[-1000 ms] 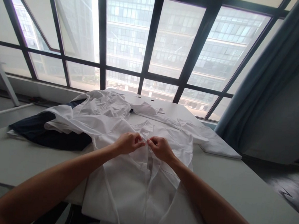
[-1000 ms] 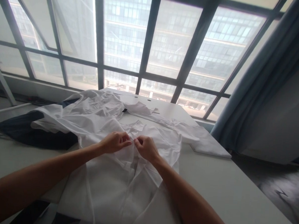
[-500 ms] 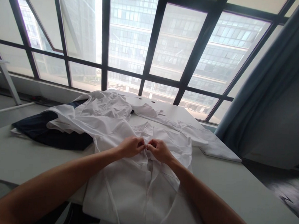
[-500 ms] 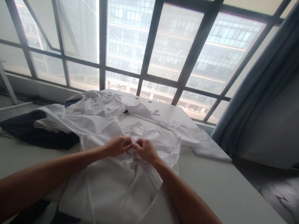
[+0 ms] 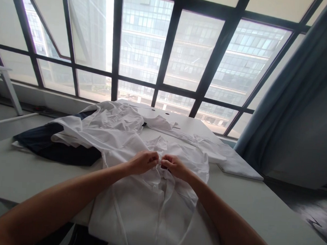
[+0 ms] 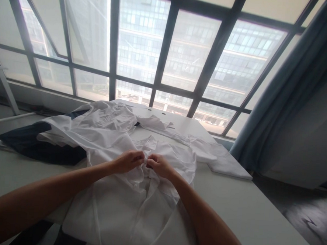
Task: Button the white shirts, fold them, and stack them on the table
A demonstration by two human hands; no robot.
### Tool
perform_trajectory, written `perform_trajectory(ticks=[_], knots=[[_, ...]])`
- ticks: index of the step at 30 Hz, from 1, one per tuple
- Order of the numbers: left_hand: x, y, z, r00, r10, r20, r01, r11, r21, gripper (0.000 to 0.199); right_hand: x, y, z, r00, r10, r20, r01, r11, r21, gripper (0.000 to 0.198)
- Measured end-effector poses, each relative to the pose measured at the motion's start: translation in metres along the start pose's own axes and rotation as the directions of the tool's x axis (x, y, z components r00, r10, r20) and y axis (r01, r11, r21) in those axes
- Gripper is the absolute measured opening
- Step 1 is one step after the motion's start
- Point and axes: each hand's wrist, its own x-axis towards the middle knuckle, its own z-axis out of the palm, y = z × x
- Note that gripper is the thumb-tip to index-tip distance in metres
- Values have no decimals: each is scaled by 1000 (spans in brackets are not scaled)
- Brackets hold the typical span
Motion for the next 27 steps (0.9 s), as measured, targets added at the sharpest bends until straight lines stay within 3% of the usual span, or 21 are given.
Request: perform_trajectory(ticks=[3,5,7,9,10,12,13,14,15,16,17,18,20,23,25,27], knots=[[-1,5,2,998,56,29,-54,997,-63,12,3,0,8,989,-135,-51,122,971,-205,11],[-1,9,1,994,98,41,-94,991,-99,12,3,-3,10,988,-145,-48,124,944,-305,10],[-1,11,-4,990,114,80,-105,988,-109,9,0,-7,6,990,-80,-113,25,904,-428,10],[-2,12,-15,972,106,212,-82,989,-121,6,-5,-10,-7,979,15,-202,-125,830,-543,9],[-3,12,-23,946,86,312,-44,989,-138,5,-8,-11,-15,977,67,-204,-174,801,-572,10],[-5,12,-39,846,39,532,62,983,-170,8,-14,-11,-32,981,178,-76,-190,811,-554,15],[-5,13,-46,794,28,608,102,979,-178,12,-16,-11,-38,976,217,15,-179,839,-514,17],[-5,13,-51,777,29,629,109,978,-179,17,-17,-10,-43,972,226,66,-169,864,-474,19],[-4,14,-54,809,36,587,78,983,-167,21,-16,-9,-45,977,205,51,-161,880,-447,21],[-2,13,-55,876,48,479,18,991,-133,24,-14,-7,-44,987,159,-25,-154,885,-439,23],[0,13,-54,944,68,322,-48,996,-70,27,-11,-6,-41,986,97,-135,-148,882,-447,25],[2,11,-52,983,93,160,-97,995,17,28,-7,-4,-37,969,27,-247,-142,877,-458,26],[6,5,-45,990,137,-22,-131,974,184,24,0,1,-26,932,-79,-353,-106,872,-477,37],[6,-4,-33,984,164,67,-177,943,281,18,6,8,-12,956,-172,-238,19,846,-533,64],[5,-6,-28,969,195,149,-229,937,265,18,6,11,-9,968,-203,-145,85,815,-574,60],[3,-4,-24,952,233,198,-277,932,235,21,5,10,-11,971,-193,-141,76,808,-585,45]])
